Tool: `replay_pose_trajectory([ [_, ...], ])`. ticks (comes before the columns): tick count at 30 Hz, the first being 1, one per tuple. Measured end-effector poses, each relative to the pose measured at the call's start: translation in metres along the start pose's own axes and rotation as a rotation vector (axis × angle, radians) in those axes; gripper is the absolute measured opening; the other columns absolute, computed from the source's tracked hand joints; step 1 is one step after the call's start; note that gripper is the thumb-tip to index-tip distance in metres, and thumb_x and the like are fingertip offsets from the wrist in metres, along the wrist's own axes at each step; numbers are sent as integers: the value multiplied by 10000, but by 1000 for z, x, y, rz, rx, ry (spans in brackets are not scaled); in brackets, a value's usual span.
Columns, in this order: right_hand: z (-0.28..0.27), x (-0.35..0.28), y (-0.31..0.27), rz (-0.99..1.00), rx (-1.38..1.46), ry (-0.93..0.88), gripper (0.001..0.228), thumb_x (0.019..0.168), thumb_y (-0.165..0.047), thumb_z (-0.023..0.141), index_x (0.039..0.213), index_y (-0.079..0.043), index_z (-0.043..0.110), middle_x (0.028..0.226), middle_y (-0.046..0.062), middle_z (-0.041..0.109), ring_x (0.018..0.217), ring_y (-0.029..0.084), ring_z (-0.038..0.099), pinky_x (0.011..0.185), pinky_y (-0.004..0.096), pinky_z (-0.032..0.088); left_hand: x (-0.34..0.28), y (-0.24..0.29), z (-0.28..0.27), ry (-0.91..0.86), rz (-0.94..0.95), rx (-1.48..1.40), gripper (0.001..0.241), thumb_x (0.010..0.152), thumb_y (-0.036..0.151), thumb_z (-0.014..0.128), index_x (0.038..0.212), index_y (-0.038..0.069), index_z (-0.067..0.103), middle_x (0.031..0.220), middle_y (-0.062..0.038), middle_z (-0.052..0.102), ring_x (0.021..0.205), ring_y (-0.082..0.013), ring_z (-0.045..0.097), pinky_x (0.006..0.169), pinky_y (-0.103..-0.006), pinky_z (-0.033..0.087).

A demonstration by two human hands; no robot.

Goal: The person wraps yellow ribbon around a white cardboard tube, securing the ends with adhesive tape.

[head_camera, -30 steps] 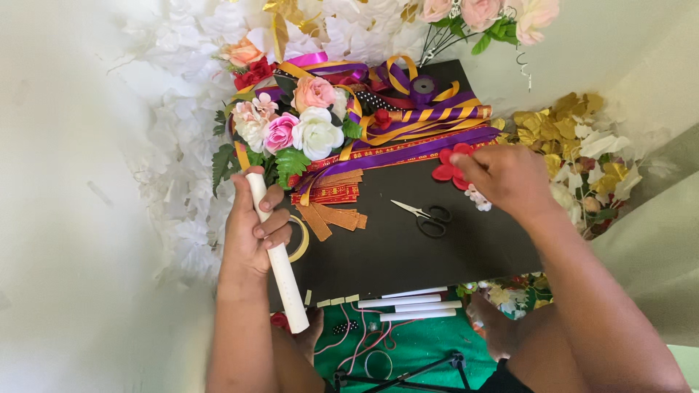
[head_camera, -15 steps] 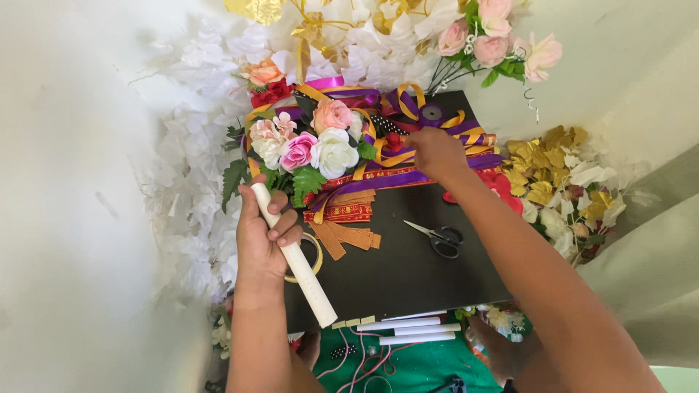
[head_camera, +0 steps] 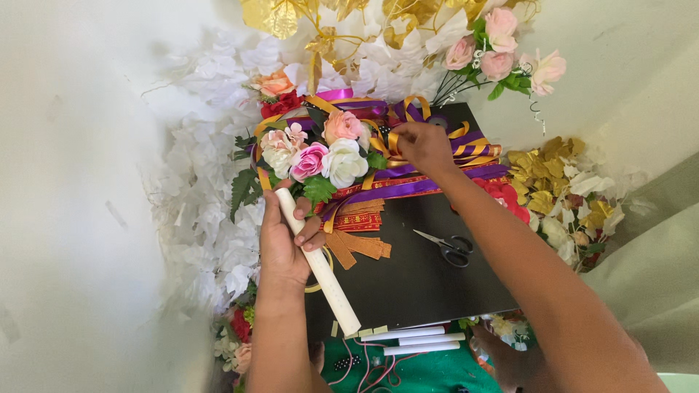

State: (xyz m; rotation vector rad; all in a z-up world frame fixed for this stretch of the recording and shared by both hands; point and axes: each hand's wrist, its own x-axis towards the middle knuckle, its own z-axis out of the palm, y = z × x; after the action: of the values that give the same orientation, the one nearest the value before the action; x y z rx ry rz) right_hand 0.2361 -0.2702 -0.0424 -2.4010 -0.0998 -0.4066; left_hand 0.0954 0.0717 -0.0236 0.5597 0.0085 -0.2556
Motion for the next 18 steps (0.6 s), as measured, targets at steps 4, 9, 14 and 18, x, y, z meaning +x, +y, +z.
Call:
replay_pose_trajectory([
  [4,-12,1,-11,71,480,100,257,1044,-144,712,1253,-181,857,764,43,794,655,113,720,612,238,569,7,-9,-7,-94,-55,-63,304,1182,510,491,1367,293,596,835,-16,479,452,-119,414,359,-305,465],
  [9,-74,8,-66,-21,603,298,181,975,-186,763,1081,-134,900,819,47,777,786,150,741,761,338,653,-12,-13,32,-40,-47,65,285,1136,400,515,1363,263,617,819,-40,556,446,-123,451,357,-315,476],
  [14,-152,-14,-141,-172,614,443,92,1008,-20,855,1093,-57,861,1004,77,879,950,175,880,965,322,777,-31,-21,55,-46,-71,140,384,1161,298,571,1540,251,611,869,-113,696,488,-160,519,430,-354,553],
  [18,-221,-48,-181,-534,521,433,158,1179,12,792,1307,-69,749,1163,120,837,1132,287,869,1137,518,743,-42,-32,54,-94,-124,175,415,1116,345,669,1468,136,604,969,-119,723,736,-246,732,748,-484,688],
])
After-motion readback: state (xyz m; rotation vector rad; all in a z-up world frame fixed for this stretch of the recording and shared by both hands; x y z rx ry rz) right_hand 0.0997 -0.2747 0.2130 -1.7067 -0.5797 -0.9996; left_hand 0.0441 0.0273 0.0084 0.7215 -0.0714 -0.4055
